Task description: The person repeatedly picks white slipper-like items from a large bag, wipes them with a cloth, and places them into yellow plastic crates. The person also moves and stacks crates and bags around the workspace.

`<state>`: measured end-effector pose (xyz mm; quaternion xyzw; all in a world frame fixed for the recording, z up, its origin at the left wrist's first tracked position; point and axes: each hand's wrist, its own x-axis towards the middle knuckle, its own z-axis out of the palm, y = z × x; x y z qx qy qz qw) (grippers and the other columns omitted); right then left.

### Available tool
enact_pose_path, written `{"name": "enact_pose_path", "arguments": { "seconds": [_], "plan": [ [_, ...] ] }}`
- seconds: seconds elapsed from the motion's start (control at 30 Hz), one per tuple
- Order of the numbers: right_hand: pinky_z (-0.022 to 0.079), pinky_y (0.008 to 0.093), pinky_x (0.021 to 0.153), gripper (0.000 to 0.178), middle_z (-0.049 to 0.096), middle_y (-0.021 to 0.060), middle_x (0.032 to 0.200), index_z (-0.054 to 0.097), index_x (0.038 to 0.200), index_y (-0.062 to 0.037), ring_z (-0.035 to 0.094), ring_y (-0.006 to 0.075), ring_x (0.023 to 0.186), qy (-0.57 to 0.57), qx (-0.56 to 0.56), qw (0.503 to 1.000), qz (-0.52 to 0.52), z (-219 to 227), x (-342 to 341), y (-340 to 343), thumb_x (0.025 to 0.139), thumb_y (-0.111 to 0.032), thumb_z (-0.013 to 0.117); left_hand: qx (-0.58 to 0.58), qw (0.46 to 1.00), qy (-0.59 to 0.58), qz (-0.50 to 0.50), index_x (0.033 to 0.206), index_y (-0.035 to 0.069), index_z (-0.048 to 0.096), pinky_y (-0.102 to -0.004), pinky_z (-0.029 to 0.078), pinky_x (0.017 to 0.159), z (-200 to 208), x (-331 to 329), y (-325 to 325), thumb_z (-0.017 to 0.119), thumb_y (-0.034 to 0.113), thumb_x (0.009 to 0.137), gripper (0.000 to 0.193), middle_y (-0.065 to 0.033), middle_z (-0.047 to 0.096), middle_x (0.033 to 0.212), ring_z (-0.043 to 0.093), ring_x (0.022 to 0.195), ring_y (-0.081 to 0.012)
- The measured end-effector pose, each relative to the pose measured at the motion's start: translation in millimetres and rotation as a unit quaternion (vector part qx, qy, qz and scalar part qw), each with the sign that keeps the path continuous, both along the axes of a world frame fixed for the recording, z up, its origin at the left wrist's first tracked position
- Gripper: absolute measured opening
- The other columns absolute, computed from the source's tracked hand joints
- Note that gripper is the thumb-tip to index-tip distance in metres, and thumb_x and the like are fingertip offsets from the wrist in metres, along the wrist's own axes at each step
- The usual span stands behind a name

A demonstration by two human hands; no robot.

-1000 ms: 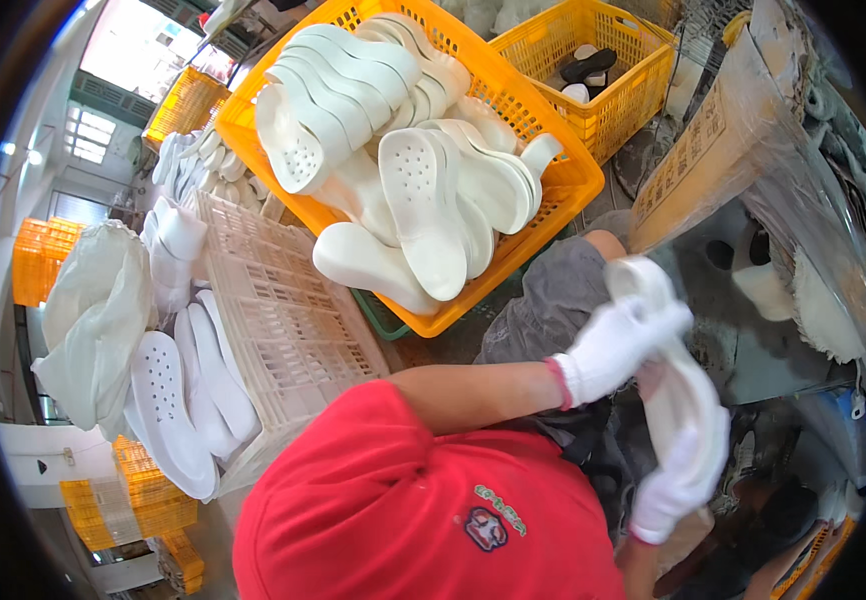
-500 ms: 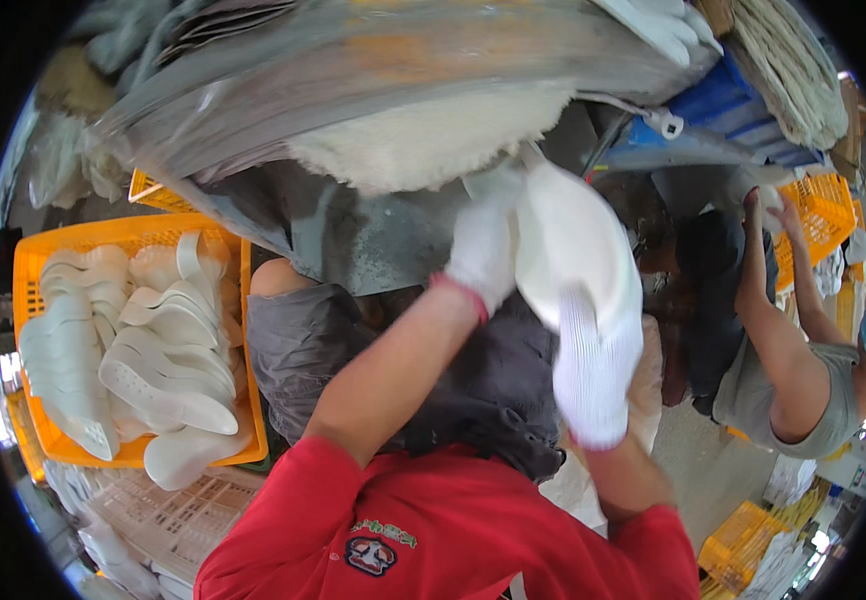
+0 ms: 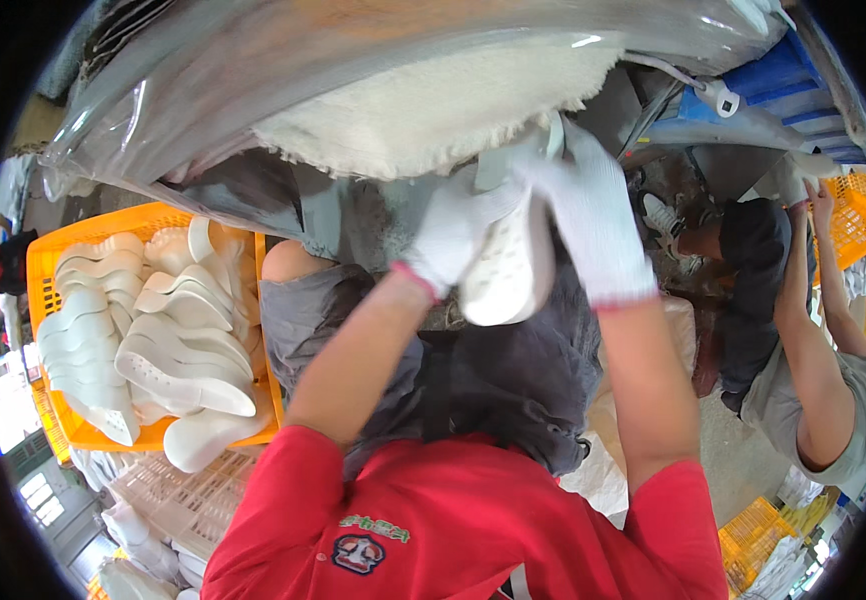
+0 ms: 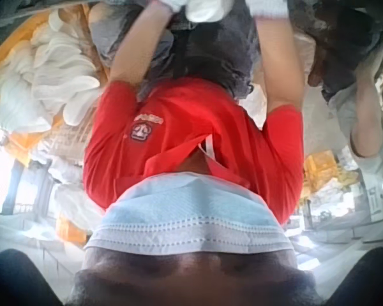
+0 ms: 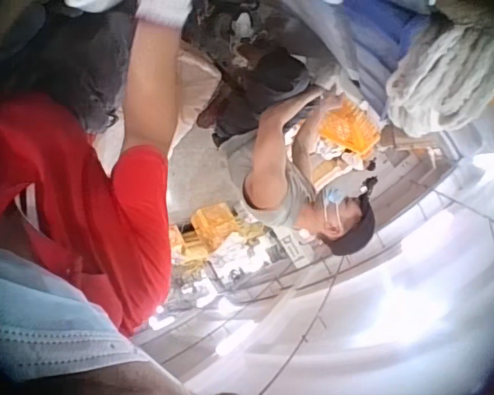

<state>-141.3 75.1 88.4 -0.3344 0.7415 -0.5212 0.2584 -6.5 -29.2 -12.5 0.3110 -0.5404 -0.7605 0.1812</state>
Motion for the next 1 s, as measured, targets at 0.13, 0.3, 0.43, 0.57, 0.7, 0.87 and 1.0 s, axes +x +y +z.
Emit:
{"name": "enact_pose_path", "arguments": {
  "seconds": [0.13,0.3,0.43,0.57,0.7,0.87,1.0],
  "plan": [
    [0.053,0.0395,0.114,0.098,0.058,0.0272,0.155,0.039,0.165,0.0038,0.065,0.0308,0.139,-0.015,0.044,0.987,-0.154,2,35,55,0.084,-0.019,0.089,0.182,0.962,0.075,0.190,0.113,-0.004,0.074,-0.0330,0.057,0.077,11,-78,43,0.073,0.042,0.107,0.046,-0.0067,0.075,0.100,0.070,0.083,-0.0163],
    [0.053,0.0439,0.113,0.081,0.059,0.0328,0.153,0.046,0.159,0.0067,0.063,0.0440,0.138,0.252,-0.008,0.953,-0.165,-28,2,37,0.089,-0.020,0.075,-0.127,0.992,-0.029,0.004,0.128,0.000,0.071,-0.0390,0.058,0.086,-6,-96,-1,0.076,0.044,0.103,0.050,-0.0122,0.076,0.110,0.072,0.097,-0.0244],
    [0.060,0.0447,0.102,0.060,0.075,0.0295,0.123,0.066,0.140,0.0064,0.073,0.0456,0.116,0.159,0.022,0.974,-0.159,-58,-33,11,0.088,-0.022,0.075,-0.461,0.858,-0.218,-0.063,0.150,0.010,0.063,-0.0441,0.056,0.099,-31,-37,-67,0.064,0.047,0.109,0.055,-0.0240,0.076,0.127,0.073,0.116,-0.0386],
    [0.064,0.0428,0.086,0.033,0.080,0.0228,0.099,0.081,0.112,-0.0011,0.079,0.0382,0.096,0.611,0.050,0.789,0.041,-75,-64,-8,0.083,-0.015,0.076,-0.340,0.856,-0.313,-0.231,0.154,0.007,0.060,-0.0385,0.056,0.101,-6,13,-65,0.073,0.050,0.104,0.068,-0.0191,0.077,0.126,0.074,0.112,-0.0277],
    [0.062,0.0452,0.087,0.034,0.079,0.0223,0.103,0.075,0.106,0.0008,0.076,0.0430,0.097,0.284,0.081,0.955,-0.027,-34,-40,-25,0.084,-0.024,0.082,-0.132,0.967,-0.195,-0.101,0.139,0.001,0.073,-0.0318,0.058,0.099,26,-4,-22,0.087,0.037,0.097,0.058,-0.0098,0.080,0.123,0.073,0.110,-0.0158],
    [0.047,0.0555,0.117,0.069,0.069,0.0203,0.142,0.072,0.137,-0.0040,0.061,0.0398,0.141,0.365,0.099,0.923,0.068,41,35,26,0.076,-0.030,0.092,-0.018,0.999,0.027,0.024,0.137,0.000,0.071,-0.0341,0.057,0.099,5,-47,1,0.081,0.036,0.101,0.052,-0.0098,0.077,0.126,0.072,0.112,-0.0176],
    [0.051,0.0570,0.111,0.048,0.075,0.0129,0.128,0.076,0.128,-0.0117,0.067,0.0378,0.124,0.547,0.134,0.806,0.185,23,24,58,0.080,-0.016,0.078,0.182,0.977,0.078,-0.072,0.141,0.002,0.067,-0.0418,0.059,0.104,-14,-35,-3,0.070,0.040,0.107,0.051,-0.0146,0.075,0.130,0.074,0.117,-0.0264]
  ]
}}
